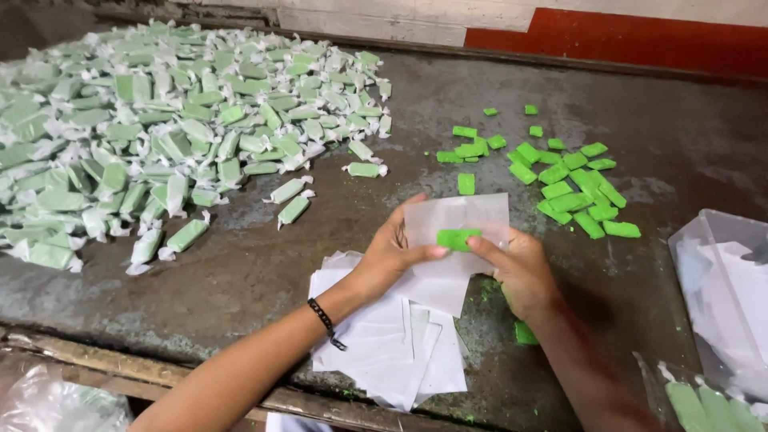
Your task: The person is manually wrapping small green rectangular items in individual sheets of white paper at a very high speed, placing the finished products into a pile.
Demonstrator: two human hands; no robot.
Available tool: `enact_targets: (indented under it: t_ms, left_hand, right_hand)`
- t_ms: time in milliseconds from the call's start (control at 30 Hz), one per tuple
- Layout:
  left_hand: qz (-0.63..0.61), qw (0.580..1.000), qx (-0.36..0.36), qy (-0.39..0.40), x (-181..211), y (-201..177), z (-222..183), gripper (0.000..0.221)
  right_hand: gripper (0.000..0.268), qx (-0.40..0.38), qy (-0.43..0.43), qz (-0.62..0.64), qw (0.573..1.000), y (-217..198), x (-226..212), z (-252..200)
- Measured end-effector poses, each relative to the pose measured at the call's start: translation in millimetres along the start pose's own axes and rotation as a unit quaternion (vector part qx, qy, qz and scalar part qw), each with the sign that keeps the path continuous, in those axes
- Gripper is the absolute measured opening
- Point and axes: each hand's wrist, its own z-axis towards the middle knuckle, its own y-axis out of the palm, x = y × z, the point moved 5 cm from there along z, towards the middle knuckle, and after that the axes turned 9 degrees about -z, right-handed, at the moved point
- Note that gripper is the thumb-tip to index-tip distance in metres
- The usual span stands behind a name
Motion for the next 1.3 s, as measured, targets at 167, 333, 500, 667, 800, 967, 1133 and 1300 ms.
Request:
enact_targets:
  t_ms: [167, 333, 500, 667, 800, 967, 1133, 1300]
  left_hand:
    - [-0.026, 0.998, 0.016, 0.048, -8, -16, 7, 0.074]
    - [-0.006, 0.999, 0.01, 0.037, -8, -14, 6, 0.071]
    - [0.316, 0.937, -0.022, 0.145, 40, 2, -12, 0.06]
    - [0.188, 0.981, -0.018, 0.045, 30, -14, -3, 0.046]
    - [0.093, 0.995, -0.035, 0.029, 22, -2, 0, 0.047]
    - [0.121, 0.99, -0.041, 0.064, 25, -5, -1, 0.059]
    - [0.144, 0.986, -0.037, 0.079, 26, -7, -3, 0.063]
    - [0.167, 0.981, -0.021, 0.1, 26, -3, -1, 0.06]
  right_hand:
    - [0.025, 0.023, -0.009, -0.061, 0.998, -8, 9, 9]
    - [0.025, 0.019, -0.013, -0.049, 0.999, -4, 18, 11]
    - [0.018, -0.006, 0.01, -0.063, 0.998, -7, 27, 15]
    - [0.02, -0.001, 0.044, 0.01, 0.999, -1, 23, 11]
    - [0.018, -0.003, 0.048, 0.025, 0.999, 5, 22, 7]
    - [0.02, -0.014, 0.043, 0.017, 0.999, -4, 41, 20]
    - [0.021, -0.018, 0.042, 0.018, 0.999, -5, 41, 19]
    - [0.019, -0.021, 0.026, 0.011, 0.999, -12, 48, 20]
